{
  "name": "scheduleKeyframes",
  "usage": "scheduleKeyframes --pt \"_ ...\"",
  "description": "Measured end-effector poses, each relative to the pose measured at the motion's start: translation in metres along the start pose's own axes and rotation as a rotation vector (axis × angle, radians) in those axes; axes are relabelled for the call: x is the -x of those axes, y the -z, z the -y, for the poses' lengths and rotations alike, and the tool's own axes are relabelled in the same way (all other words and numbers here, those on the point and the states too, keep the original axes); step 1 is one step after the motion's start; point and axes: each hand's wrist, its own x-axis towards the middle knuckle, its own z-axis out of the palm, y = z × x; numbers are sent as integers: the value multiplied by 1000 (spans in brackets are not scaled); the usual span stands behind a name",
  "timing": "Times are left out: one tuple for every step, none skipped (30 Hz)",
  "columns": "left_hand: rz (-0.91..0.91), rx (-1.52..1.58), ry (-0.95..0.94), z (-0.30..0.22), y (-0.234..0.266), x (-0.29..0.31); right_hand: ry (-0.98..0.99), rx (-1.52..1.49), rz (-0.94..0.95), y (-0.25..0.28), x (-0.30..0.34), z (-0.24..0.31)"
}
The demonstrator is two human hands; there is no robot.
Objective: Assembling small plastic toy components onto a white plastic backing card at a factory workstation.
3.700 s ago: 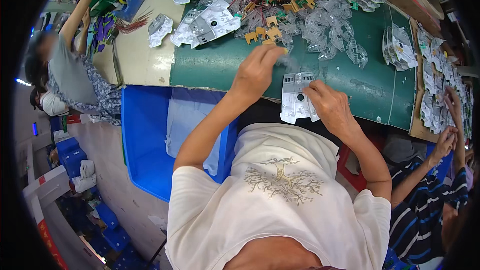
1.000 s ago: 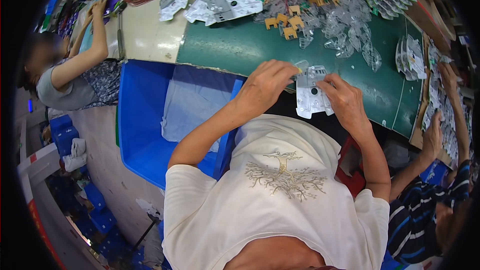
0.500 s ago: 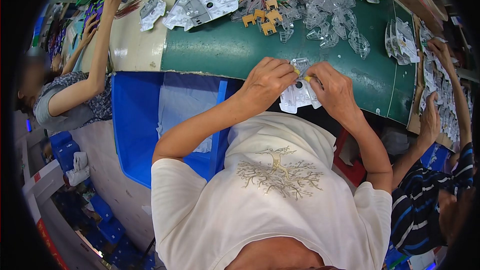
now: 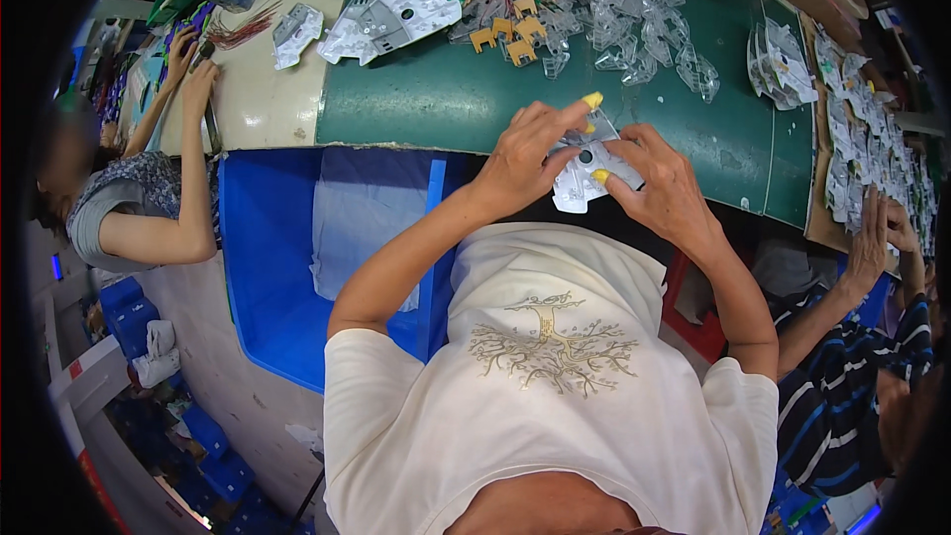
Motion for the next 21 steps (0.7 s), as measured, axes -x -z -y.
scheduleKeyframes --pt "87 -26 -33 3 3 -2 -4 -1 0 1 1 0" --pt "91 -24 -31 2 6 -4 11 20 13 2 1 1" --pt "173 -15 -32 1 9 -9 30 43 24 5 -1 1" --pt "255 -7 -33 1 11 -12 30 43 23 7 -2 1" --pt "256 -8 -33 1 11 -13 0 -30 14 10 -2 1" --pt "297 -56 -52 1 12 -12 -28 -104 10 14 -1 1" --pt "339 -104 -69 1 12 -12 -124 -310 60 21 -1 2" --pt "337 -105 -64 1 12 -12 -220 -516 110 28 -1 2" --pt "318 -107 -61 0 11 -12 -284 -769 127 28 2 0" --pt "298 -109 -58 0 10 -12 -232 -739 85 28 4 4" --pt "300 -107 -53 0 10 -11 -180 -709 43 28 7 8" --pt "313 -104 -48 0 10 -11 -45 -387 -1 27 9 9" --pt "326 -101 -43 0 10 -10 21 -271 -61 22 13 13" --pt "327 -100 -37 0 10 -10 87 -153 -120 13 16 16" --pt "331 -98 -26 -1 10 -11 168 -20 -194 1 20 12" --pt "334 -96 -13 -3 10 -12 165 -23 -189 -6 21 13" --pt "335 -93 -8 -3 10 -12 187 49 -218 -12 21 14" --pt "338 -86 -1 -4 11 -13 210 121 -247 -18 22 14" --pt "342 -78 4 -3 11 -13 212 168 -242 -22 22 13" --pt "343 -76 6 -2 10 -13 209 169 -240 -21 23 13" --pt "334 -62 -3 0 11 -12 183 114 -211 -19 24 16"
